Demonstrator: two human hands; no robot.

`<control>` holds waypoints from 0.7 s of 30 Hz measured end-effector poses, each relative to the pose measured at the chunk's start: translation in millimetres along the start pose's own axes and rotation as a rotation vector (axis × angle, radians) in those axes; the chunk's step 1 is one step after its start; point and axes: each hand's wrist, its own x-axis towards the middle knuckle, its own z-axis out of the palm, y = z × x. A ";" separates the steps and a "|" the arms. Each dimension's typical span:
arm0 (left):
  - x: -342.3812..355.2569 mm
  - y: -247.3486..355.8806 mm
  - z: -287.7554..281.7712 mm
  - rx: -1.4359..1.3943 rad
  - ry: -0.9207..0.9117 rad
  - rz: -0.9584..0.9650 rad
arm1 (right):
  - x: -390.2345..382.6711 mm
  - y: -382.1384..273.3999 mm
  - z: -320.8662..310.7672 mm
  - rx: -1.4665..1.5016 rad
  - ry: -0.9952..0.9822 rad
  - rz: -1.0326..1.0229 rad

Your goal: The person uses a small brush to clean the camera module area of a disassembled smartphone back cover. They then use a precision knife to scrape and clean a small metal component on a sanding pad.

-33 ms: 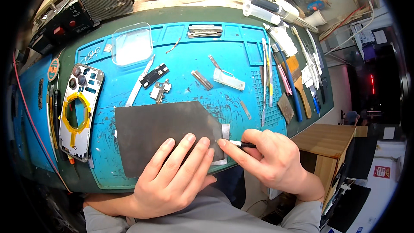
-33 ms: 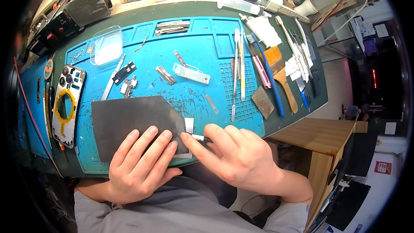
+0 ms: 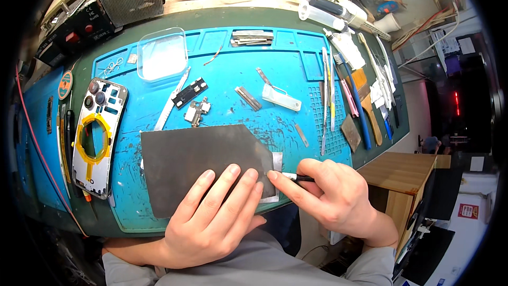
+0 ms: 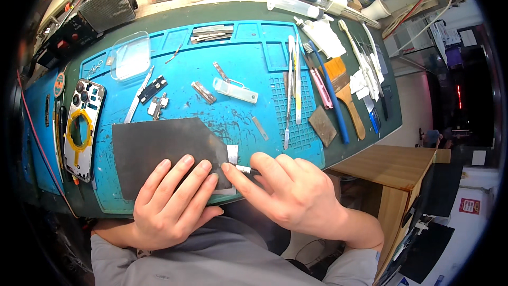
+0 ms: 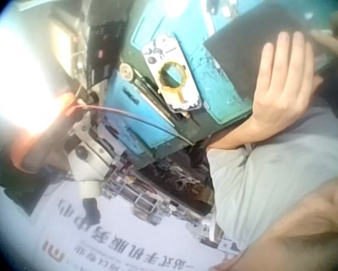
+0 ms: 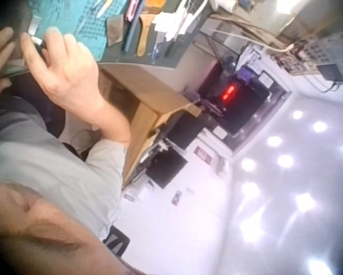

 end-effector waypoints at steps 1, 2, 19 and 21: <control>-0.1 -0.3 0.0 -0.004 -0.001 0.000 | 0.4 1.4 0.7 -0.004 0.013 -0.019; -0.4 -0.4 -0.1 -0.005 -0.003 0.001 | 0.0 4.0 2.9 -0.006 0.029 -0.039; -0.9 -1.2 -0.7 -0.003 -0.009 0.018 | 0.5 4.4 0.9 -0.018 0.019 -0.056; -0.7 -1.4 -0.4 0.004 -0.010 0.022 | 0.0 5.3 2.6 -0.013 0.028 -0.058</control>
